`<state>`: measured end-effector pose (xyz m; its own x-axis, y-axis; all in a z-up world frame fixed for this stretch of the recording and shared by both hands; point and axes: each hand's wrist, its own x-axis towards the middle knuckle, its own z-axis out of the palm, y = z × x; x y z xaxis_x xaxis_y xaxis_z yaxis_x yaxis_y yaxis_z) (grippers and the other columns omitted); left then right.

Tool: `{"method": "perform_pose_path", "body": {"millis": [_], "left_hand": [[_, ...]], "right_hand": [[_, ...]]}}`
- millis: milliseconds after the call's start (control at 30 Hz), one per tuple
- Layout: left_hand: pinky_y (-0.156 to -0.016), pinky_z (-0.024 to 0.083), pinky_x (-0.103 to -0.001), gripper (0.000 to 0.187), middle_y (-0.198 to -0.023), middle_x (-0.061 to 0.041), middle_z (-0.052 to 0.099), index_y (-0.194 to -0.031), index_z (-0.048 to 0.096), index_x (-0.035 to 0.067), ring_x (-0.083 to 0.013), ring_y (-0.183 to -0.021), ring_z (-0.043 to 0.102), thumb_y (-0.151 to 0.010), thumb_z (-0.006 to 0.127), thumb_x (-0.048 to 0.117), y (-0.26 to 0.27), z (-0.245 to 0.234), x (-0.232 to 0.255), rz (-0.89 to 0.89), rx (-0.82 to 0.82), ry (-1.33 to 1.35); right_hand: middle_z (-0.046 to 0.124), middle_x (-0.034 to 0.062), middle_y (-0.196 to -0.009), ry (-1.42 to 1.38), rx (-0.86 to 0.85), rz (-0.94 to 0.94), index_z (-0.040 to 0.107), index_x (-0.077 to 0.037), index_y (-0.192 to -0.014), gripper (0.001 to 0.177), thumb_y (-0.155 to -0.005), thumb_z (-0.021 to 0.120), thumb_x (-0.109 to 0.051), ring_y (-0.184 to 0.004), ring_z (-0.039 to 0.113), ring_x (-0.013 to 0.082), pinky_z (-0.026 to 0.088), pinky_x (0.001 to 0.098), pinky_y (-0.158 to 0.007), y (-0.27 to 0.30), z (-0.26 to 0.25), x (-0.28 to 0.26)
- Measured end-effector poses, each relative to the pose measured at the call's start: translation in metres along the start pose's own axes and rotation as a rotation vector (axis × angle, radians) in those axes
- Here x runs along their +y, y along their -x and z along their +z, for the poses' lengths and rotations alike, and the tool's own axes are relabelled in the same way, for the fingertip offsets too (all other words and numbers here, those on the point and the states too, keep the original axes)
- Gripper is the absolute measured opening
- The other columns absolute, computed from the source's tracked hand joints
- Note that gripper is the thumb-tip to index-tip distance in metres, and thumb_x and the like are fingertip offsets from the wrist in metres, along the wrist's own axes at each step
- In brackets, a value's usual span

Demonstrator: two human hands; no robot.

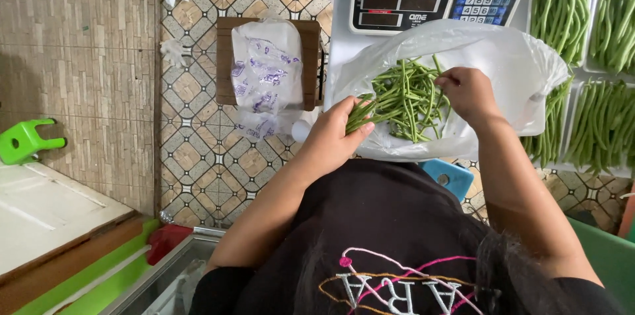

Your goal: Sorting and weighing green beans into a plastic bag on a digital scale.

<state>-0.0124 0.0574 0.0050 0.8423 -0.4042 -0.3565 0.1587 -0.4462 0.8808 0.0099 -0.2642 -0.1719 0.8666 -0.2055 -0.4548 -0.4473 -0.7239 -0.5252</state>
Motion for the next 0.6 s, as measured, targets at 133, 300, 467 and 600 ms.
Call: {"method": "perform_pose_path", "body": {"millis": [133,300,467,600], "left_hand": [[-0.082,0.055,-0.043,0.015,-0.091,-0.007,0.066,-0.106,0.061,0.014,-0.0278,-0.094,0.069,-0.095,0.067,0.022,0.002,0.004,0.006,0.001,-0.050,-0.015],[-0.079,0.054,-0.046,0.012,-0.087,-0.013,0.064,-0.103,0.060,0.009,-0.0334,-0.090,0.067,-0.095,0.066,0.016,0.004,0.004,0.017,0.044,-0.095,0.026],[-0.076,0.054,-0.044,0.011,-0.084,-0.013,0.062,-0.101,0.060,0.010,-0.0312,-0.087,0.067,-0.096,0.066,0.016,0.002,0.005,0.016,0.058,-0.102,0.021],[-0.075,0.053,-0.042,0.011,-0.082,-0.011,0.060,-0.100,0.059,0.009,-0.0282,-0.084,0.065,-0.096,0.066,0.017,0.001,0.004,0.012,0.068,-0.101,0.023]], "right_hand": [[0.076,0.0173,-0.106,0.088,-0.029,-0.005,0.076,-0.016,-0.120,0.027,-0.103,0.064,-0.032,-0.110,0.067,0.0443,0.053,0.0561,-0.094,0.008,0.010,-0.004],[0.070,0.0206,-0.112,0.269,-0.007,-0.010,0.060,-0.011,-0.138,0.051,-0.096,0.070,-0.039,-0.111,0.067,0.0443,0.053,0.0569,-0.096,0.012,0.019,-0.006],[0.077,0.0152,-0.108,0.488,-0.235,0.088,0.079,-0.017,-0.113,0.039,-0.093,0.063,-0.047,-0.110,0.072,0.0363,0.056,0.0503,-0.095,0.048,0.036,-0.050],[0.077,0.0191,-0.106,0.426,-0.291,0.009,0.079,-0.013,-0.112,0.045,-0.089,0.061,-0.047,-0.109,0.072,0.0394,0.057,0.0529,-0.095,0.029,0.072,-0.006]]}}
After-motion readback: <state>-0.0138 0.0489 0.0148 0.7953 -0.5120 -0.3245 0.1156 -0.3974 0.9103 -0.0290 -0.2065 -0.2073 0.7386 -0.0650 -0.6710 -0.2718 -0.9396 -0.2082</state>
